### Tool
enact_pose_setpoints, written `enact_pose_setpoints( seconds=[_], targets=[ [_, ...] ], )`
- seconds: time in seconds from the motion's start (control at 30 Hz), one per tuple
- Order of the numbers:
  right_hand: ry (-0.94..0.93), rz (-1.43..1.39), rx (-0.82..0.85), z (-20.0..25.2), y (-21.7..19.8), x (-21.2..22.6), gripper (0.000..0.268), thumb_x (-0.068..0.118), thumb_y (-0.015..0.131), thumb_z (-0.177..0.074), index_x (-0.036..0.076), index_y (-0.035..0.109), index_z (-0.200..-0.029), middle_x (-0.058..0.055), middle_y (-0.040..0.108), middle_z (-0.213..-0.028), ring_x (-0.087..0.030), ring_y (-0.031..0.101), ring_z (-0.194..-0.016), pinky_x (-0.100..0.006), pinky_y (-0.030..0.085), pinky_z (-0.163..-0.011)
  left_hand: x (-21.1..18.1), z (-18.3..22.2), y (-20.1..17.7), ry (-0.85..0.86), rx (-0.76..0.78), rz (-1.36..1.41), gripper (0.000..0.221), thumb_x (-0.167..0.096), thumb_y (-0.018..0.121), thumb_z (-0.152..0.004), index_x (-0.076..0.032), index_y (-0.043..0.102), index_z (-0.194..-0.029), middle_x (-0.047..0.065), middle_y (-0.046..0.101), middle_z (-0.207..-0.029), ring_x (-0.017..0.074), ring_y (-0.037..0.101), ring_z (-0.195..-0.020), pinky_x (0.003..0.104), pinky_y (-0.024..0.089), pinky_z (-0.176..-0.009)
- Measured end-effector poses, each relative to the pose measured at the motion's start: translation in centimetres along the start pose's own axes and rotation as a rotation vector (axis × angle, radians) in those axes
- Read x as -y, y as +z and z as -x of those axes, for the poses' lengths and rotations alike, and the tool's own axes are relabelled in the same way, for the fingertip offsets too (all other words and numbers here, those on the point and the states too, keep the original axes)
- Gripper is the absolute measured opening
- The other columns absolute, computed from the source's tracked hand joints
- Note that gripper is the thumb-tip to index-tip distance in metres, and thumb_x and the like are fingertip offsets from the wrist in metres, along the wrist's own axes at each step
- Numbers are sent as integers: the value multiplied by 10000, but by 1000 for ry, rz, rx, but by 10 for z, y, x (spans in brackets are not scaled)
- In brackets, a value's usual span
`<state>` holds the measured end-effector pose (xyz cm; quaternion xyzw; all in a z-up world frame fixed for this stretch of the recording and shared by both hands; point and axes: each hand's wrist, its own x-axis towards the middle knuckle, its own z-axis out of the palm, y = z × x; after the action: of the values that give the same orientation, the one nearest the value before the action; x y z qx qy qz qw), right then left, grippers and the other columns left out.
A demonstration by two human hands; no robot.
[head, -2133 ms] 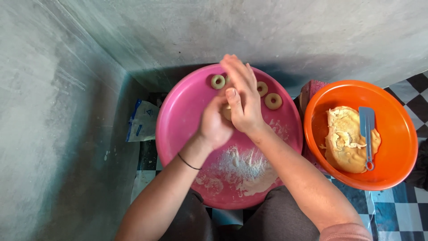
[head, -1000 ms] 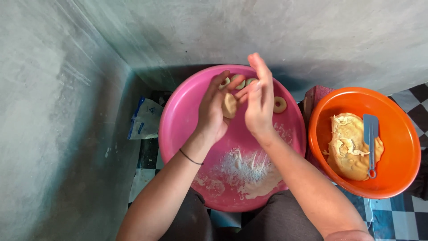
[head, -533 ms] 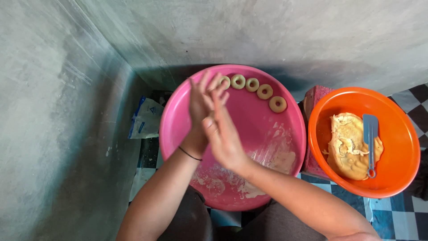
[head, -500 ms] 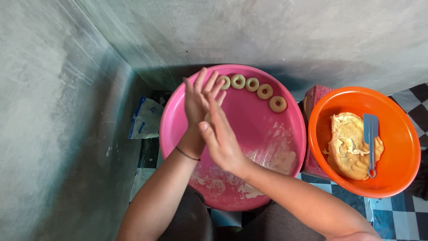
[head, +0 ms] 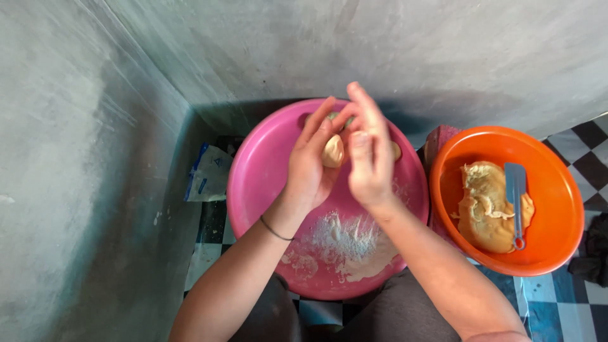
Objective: Manually shaping dough into donut rings by rolling portions into balls and creating a center hole.
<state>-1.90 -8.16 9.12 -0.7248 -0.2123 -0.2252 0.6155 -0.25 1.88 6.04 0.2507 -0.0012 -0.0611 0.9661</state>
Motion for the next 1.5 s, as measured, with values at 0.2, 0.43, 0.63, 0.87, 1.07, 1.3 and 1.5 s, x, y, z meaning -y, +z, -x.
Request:
enact_pose_setpoints(
  seconds=[0.2,0.43,0.63,0.87,1.07,1.3,1.5],
  targets=[
    [-258,272,95,-21,-8,29,708,497,303,-1133,-30,325,-1604,-211,315,-1674,-360,277,-1585,-502,195,-1337,36,-32,20,117,592,-60,1271,-430,837,-814,-218,-59,-1689,256,171,-1682,602,180,-1479,774,214,-1149],
    [-408,401,346,18,-6,0,424,177,591,-1033,-4,599,-1417,-192,572,-1481,-370,551,-1393,-499,410,-1202,11,32,3,-187,423,305,806,-569,419,-1016,-283,71,-1684,40,107,-1737,383,179,-1542,546,234,-1220],
    [-433,378,297,82,39,-35,543,142,699,-949,-66,534,-1423,-343,615,-1297,-555,584,-1253,-631,434,-1118,52,58,-80,-353,355,439,829,-764,393,-975,-391,99,-1655,3,29,-1734,309,112,-1576,502,163,-1265],
    [-307,597,417,76,21,-49,647,221,673,-878,-40,531,-1452,-282,624,-1343,-440,597,-1283,-536,375,-1180,52,51,-82,-451,25,560,768,-786,518,-854,-325,489,-1468,66,433,-1526,341,469,-1377,571,305,-1197],
    [-110,539,329,104,26,-64,663,203,635,-929,39,456,-1546,-253,586,-1432,-422,558,-1342,-514,411,-1160,29,54,-53,-304,-189,201,894,-848,314,-865,-254,454,-1519,107,512,-1526,342,467,-1426,513,278,-1228],
    [-6,466,260,139,37,-79,688,206,772,-886,126,525,-1522,-202,670,-1345,-381,633,-1258,-469,514,-1051,36,42,-95,-265,92,303,962,-846,403,-891,-267,206,-1634,153,139,-1695,416,130,-1549,603,71,-1248],
    [27,584,216,107,34,-37,779,192,689,-939,99,334,-1626,-261,486,-1534,-395,503,-1387,-480,410,-1143,45,42,-73,-312,-60,247,752,-735,332,-964,-240,457,-1516,128,464,-1540,377,407,-1444,554,245,-1219]
  ],
)
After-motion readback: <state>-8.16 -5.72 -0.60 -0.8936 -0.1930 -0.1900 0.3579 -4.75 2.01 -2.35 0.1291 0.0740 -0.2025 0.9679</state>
